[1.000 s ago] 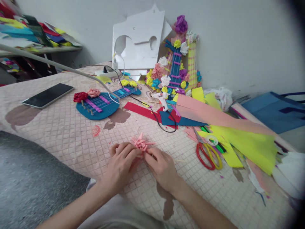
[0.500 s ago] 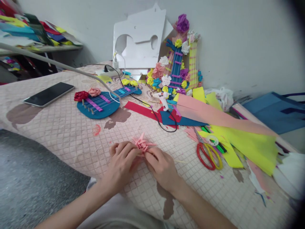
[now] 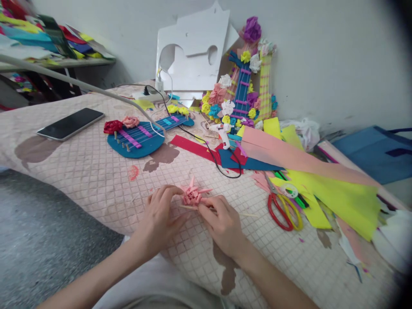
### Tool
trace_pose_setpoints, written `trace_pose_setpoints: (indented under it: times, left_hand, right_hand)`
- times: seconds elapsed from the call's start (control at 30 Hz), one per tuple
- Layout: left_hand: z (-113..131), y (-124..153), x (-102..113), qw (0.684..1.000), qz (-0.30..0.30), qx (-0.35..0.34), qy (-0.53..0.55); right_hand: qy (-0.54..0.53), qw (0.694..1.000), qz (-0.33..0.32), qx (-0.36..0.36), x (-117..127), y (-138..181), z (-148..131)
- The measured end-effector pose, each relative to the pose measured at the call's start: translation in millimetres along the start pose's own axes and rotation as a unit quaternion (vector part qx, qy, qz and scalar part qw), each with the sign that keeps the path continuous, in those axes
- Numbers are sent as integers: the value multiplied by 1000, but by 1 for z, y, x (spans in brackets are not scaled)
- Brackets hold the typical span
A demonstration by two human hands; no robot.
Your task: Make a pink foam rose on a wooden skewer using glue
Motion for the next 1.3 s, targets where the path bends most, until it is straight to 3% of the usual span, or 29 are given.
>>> trace_pose_setpoints:
  times: [0.17,0.63,0.87,1.03,1.3]
  left_hand:
    - [-6,-7,-1,1000,-26,6,16]
    - [10,-40,-22,993,-88,-35,65]
    - [17,-29,-19,996,-38,-81,-3]
    - [26,-24,-25,988,-43,-123,-83]
    - [35,-22,-23,984,-28,-148,-98]
  right_hand:
    - [4,1000,-5,-2,-2,1,2]
    - [28,998,-26,-53,-7,2,16]
    - [40,997,-39,-52,-10,4,16]
    - [53,996,-43,-58,-15,6,19]
    - [17,997,-24,-74,-10,5,21]
Point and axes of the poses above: each hand's wrist, its own y-axis away from the middle knuckle, its own x-axis out of the back of the hand, z = x × y, the point moved 10 cm from there along -y, towards the middle knuckle, and after that the axes turned 4 degrees about y, right-handed, at the moved point
